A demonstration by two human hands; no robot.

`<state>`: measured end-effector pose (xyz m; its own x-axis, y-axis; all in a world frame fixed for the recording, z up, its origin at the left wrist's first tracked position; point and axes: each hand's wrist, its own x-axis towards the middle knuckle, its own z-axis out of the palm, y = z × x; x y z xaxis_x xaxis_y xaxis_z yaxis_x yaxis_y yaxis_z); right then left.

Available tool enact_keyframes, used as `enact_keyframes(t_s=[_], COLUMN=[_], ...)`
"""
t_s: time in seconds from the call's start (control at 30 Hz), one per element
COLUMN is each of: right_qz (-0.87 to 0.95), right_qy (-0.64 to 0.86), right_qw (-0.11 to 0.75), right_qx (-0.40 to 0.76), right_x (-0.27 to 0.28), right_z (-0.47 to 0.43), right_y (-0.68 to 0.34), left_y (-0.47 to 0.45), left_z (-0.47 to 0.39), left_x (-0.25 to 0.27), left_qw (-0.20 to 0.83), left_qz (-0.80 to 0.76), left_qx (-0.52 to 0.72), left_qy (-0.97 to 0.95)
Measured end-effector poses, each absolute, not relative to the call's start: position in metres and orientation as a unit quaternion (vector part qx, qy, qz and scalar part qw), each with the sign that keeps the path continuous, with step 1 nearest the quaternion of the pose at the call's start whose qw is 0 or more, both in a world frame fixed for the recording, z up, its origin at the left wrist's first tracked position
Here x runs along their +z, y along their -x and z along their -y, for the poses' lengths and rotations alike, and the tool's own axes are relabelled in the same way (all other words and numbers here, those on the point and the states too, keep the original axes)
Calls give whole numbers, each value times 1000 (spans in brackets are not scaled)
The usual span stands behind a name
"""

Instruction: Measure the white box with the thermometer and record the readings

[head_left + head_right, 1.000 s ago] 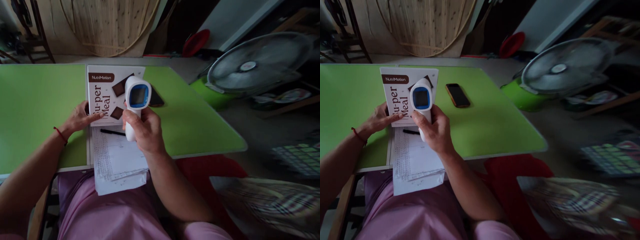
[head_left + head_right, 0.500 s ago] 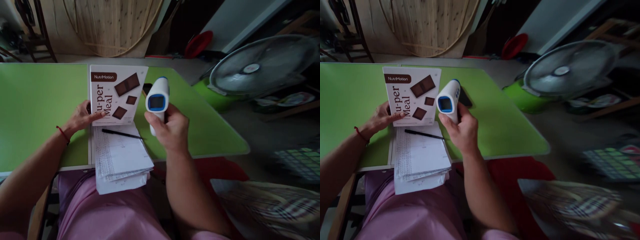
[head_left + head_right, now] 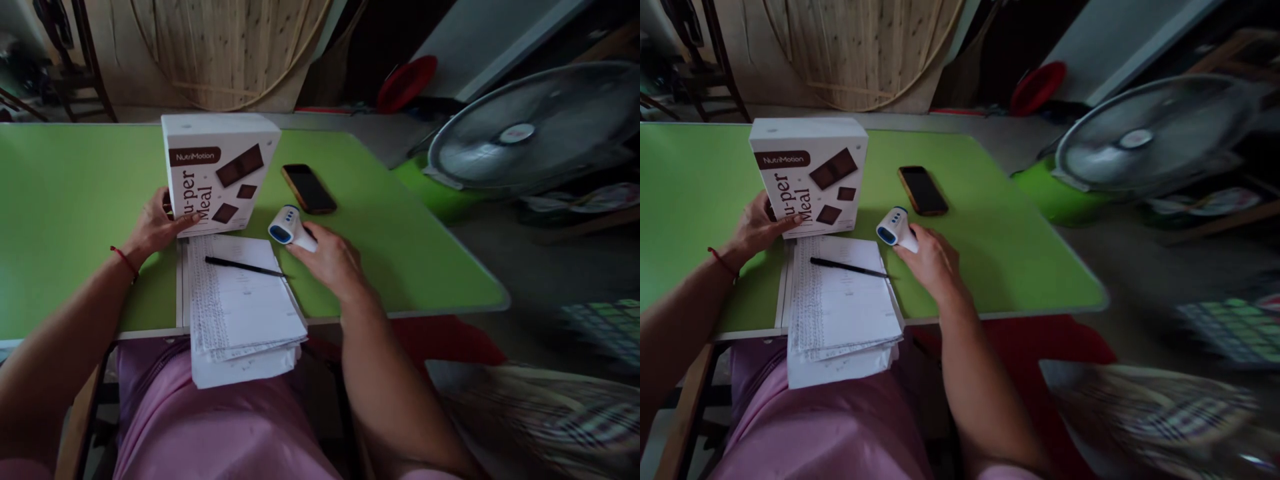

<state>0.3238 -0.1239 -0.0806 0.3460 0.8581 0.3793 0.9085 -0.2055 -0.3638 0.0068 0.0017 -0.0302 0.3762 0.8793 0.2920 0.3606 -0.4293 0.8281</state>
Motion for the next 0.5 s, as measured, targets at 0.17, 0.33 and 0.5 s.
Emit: enact_keyframes(t_s=[0.17,0.33,0.5], right_qz=[582,587,598], right_qy=[768,763,755], right_qw=[260,261,260], right_qx=[-54,-69,-74], right_x=[-82,-85,-88], right_z=[124,124,121], right_y=[-325,-328,-333], left_y=[-6,-6,-7], left_z=[-3,-2,-2], left_x=[-31,-31,-31], left_qw=[334,321,303], left_qz=[-398,-392,-394], left_qx=[379,368,360], left_qy=[-766,-780,-790])
